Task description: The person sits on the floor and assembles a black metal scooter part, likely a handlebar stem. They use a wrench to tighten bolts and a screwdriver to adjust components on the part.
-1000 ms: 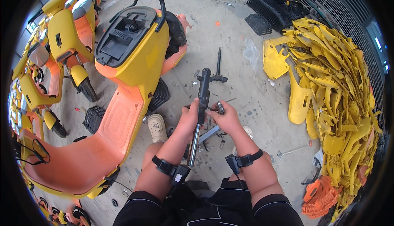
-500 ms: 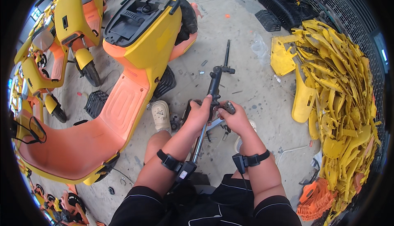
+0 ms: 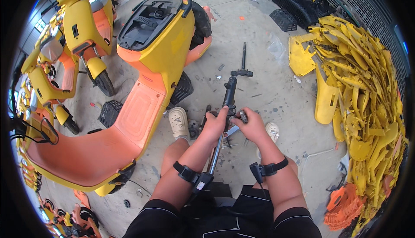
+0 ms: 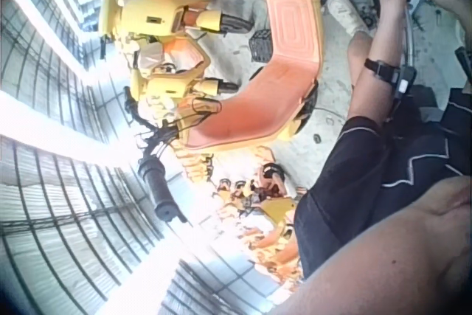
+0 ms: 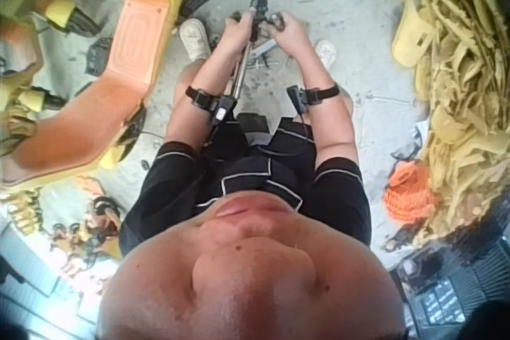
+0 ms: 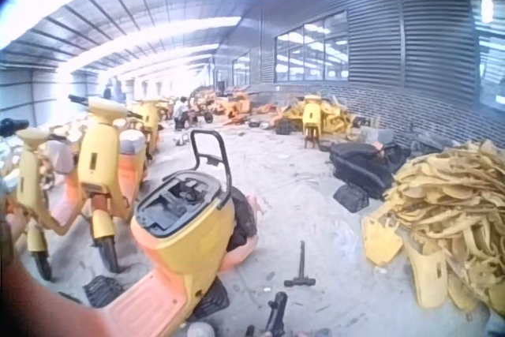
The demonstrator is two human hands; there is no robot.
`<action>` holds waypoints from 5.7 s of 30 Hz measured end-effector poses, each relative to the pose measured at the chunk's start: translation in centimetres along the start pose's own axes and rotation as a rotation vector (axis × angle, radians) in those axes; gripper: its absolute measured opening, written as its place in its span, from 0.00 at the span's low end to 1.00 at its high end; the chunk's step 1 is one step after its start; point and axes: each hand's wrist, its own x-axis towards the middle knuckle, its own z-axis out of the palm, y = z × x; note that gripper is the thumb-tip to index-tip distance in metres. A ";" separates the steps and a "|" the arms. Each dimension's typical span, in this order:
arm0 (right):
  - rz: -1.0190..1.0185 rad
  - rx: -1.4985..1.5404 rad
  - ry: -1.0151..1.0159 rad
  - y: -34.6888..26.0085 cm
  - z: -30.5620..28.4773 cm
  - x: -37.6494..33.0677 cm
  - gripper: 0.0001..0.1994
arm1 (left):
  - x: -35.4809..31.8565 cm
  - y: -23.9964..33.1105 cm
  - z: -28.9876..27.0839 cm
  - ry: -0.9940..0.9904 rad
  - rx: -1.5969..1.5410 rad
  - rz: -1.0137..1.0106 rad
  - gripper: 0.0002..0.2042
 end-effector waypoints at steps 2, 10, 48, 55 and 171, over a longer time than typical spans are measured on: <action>-0.005 0.038 -0.043 0.8 0.0 0.1 0.18 | 0.1 -0.2 0.1 0.018 0.039 0.016 0.32; -0.107 0.052 -0.107 1.3 -1.4 0.6 0.16 | 0.4 -0.8 -0.8 -0.140 -0.040 0.035 0.24; -0.066 -0.038 -0.193 -0.5 -5.3 7.2 0.14 | 4.8 4.8 1.3 -0.281 -0.055 -0.121 0.30; -0.064 0.088 -0.190 -0.1 -5.7 7.9 0.14 | 5.2 5.4 1.9 -0.276 -0.051 -0.057 0.33; -0.063 -0.041 0.119 0.5 -5.0 8.0 0.17 | 5.7 5.7 3.3 -0.201 -0.142 -0.029 0.27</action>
